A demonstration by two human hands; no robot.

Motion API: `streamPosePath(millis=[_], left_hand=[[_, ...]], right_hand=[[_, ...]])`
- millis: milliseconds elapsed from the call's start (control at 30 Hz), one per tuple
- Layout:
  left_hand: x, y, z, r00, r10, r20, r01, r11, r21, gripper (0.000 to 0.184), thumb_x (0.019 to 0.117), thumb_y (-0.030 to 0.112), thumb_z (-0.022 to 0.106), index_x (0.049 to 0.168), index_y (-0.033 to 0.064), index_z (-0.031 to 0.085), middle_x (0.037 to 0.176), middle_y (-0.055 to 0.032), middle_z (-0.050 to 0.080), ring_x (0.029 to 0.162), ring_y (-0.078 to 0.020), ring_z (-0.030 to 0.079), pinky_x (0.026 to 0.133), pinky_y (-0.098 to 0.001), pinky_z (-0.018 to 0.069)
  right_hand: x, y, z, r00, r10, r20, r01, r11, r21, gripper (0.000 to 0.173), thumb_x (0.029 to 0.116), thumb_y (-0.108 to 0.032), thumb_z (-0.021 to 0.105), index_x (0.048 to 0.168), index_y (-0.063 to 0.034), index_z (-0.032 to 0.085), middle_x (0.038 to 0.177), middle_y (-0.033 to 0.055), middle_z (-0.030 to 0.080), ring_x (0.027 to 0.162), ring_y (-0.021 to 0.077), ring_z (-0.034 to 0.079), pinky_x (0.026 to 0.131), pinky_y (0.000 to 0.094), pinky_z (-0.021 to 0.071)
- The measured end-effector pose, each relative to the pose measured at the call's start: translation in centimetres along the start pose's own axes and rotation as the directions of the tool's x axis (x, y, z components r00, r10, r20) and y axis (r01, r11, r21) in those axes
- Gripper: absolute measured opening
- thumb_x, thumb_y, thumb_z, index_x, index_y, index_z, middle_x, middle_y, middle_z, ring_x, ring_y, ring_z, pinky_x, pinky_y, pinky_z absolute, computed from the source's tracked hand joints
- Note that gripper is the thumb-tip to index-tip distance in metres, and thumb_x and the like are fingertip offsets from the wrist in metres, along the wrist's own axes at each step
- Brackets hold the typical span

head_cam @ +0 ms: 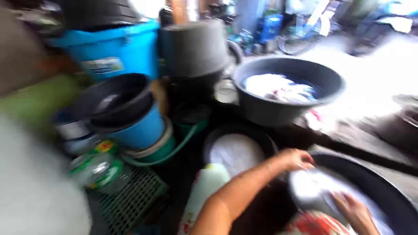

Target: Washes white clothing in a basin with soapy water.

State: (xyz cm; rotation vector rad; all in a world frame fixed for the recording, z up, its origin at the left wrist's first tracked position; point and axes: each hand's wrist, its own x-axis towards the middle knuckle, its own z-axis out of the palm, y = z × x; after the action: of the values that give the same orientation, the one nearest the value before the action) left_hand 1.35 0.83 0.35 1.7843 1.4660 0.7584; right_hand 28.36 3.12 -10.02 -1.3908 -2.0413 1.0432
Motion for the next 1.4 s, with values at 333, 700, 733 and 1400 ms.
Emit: streamPosePath(millis=[333,700,733,1400], left_hand=[[13.3,8.9,4.7,0.905,0.259,0.338,-0.092,0.894,-0.438,0.029,0.0841,0.009,0.080,0.109,-0.0031,0.070,0.093,-0.0116,0.074,0.085,-0.0155,0.072,0.084,-0.0390,0.0606],[18.1,-5.0,10.0,0.865,-0.073,0.496,-0.040,0.976,0.214,0.031,0.0879,0.022,0.078,0.105,-0.0025,0.071,0.102,-0.0226,0.070,0.101,-0.0377,0.067,0.093,-0.0617,0.0505],[18.5,-5.7,9.8,0.894,-0.074,0.442,-0.009,0.983,0.184,0.028,0.0899,0.020,0.076,0.104,-0.0037,0.070,0.101,-0.0234,0.070,0.100,-0.0378,0.067,0.092,-0.0609,0.0511],[17.3,-14.3,27.5,0.668,-0.596,0.446,0.648,0.760,0.047,0.048,0.1067,0.025,0.055,0.142,-0.0084,0.053,0.145,-0.0291,0.054,0.139,-0.0389,0.049,0.118,-0.0528,0.0365]], right_hand=[[3.2,-14.6,-17.8,0.812,-0.436,-0.388,0.435,0.895,-0.094,0.014,0.0976,-0.012,0.068,0.110,-0.0051,0.070,0.096,-0.0011,0.072,0.076,-0.0030,0.065,0.071,0.0165,0.0565],[2.2,-7.2,-19.8,0.688,-0.226,-0.690,0.309,0.951,-0.003,0.017,0.1010,-0.018,0.064,0.116,-0.0097,0.064,0.093,-0.0060,0.067,0.075,0.0002,0.066,0.068,0.0214,0.0594],[2.5,-4.6,-18.8,0.718,-0.131,-0.683,0.216,0.976,0.040,0.019,0.1019,-0.019,0.062,0.117,-0.0072,0.063,0.091,-0.0029,0.067,0.074,0.0021,0.065,0.068,0.0245,0.0591],[8.1,17.9,4.6,0.687,0.722,0.084,-0.714,0.692,-0.109,0.056,0.1071,-0.028,0.052,0.151,0.0057,0.043,0.156,0.0270,0.043,0.149,0.0380,0.037,0.124,0.0510,0.0260]])
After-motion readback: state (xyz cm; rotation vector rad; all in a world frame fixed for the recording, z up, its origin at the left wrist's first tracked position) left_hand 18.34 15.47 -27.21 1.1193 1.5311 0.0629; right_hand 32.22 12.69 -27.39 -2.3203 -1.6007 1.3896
